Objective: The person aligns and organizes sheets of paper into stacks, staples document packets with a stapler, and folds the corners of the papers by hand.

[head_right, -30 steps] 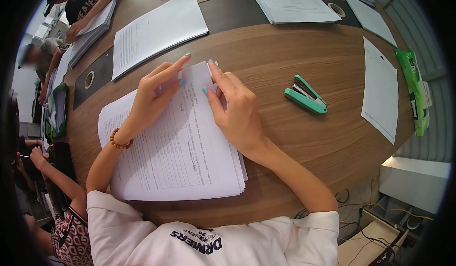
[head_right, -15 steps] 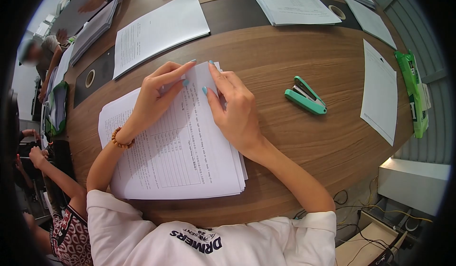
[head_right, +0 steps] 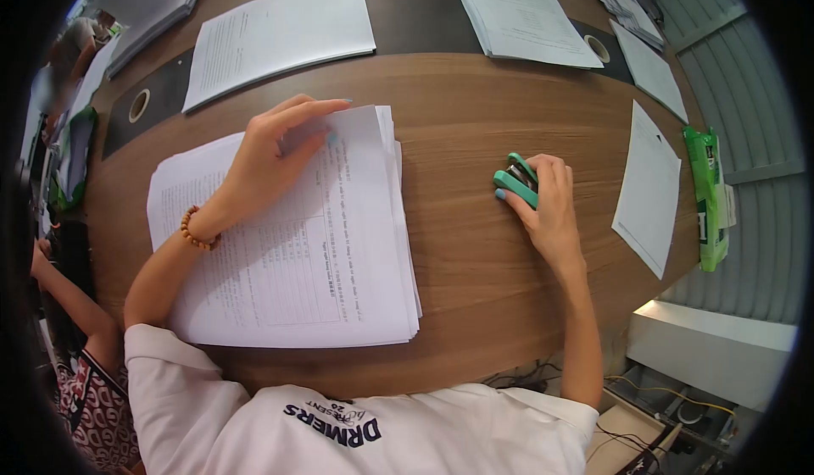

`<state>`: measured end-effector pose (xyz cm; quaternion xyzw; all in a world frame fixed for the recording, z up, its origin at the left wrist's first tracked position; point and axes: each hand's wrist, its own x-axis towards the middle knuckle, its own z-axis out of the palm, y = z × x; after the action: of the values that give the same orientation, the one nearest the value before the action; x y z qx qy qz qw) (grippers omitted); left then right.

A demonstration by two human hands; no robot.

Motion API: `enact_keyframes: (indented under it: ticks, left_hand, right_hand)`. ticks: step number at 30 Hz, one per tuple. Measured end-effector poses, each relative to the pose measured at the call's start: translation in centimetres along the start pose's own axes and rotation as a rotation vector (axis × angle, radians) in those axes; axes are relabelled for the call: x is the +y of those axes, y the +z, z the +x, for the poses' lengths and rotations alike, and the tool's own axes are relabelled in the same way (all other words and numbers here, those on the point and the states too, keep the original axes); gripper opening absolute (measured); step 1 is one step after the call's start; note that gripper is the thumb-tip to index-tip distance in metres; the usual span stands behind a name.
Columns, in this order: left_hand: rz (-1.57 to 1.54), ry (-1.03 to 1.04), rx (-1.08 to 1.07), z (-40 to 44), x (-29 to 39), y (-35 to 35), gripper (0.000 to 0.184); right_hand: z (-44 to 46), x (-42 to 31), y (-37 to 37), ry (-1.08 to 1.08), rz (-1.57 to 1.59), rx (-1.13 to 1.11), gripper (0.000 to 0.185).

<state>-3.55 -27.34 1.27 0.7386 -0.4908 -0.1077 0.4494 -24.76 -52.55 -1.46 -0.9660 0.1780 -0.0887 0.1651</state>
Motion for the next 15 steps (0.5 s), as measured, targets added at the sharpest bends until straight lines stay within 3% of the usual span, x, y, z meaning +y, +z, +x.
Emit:
enact_keyframes:
  ticks: [3, 5, 6, 7, 9, 15]
  left_hand:
    - [0.004, 0.011, 0.015, -0.1, 0.1, -0.1, 0.032]
    - [-0.018, 0.024, 0.033, -0.1, -0.1, 0.1, 0.030]
    - [-0.028, 0.038, 0.043, -0.1, -0.1, 0.1, 0.028]
    - [-0.035, 0.036, 0.046, -0.1, -0.2, 0.1, 0.028]
    - [-0.006, 0.095, 0.058, -0.1, -0.3, 0.1, 0.026]
    - [0.043, 0.141, 0.080, 0.0, -0.6, 0.3, 0.026]
  right_hand:
    - [0.7, -0.3, -0.8, 0.015, 0.140, 0.016, 0.040]
    - [2.3, -3.0, -3.1, 0.210, 0.710, -0.167, 0.040]
    - [2.8, -4.1, -3.5, 0.010, 0.648, -0.133, 0.042]
    - [3.6, -5.3, -4.0, 0.012, 0.643, -0.139, 0.042]
    - [5.4, -7.5, -4.7, -0.323, 0.386, -0.188, 0.035]
    - [8.6, -10.7, -4.1, -0.492, 0.186, -0.258, 0.036]
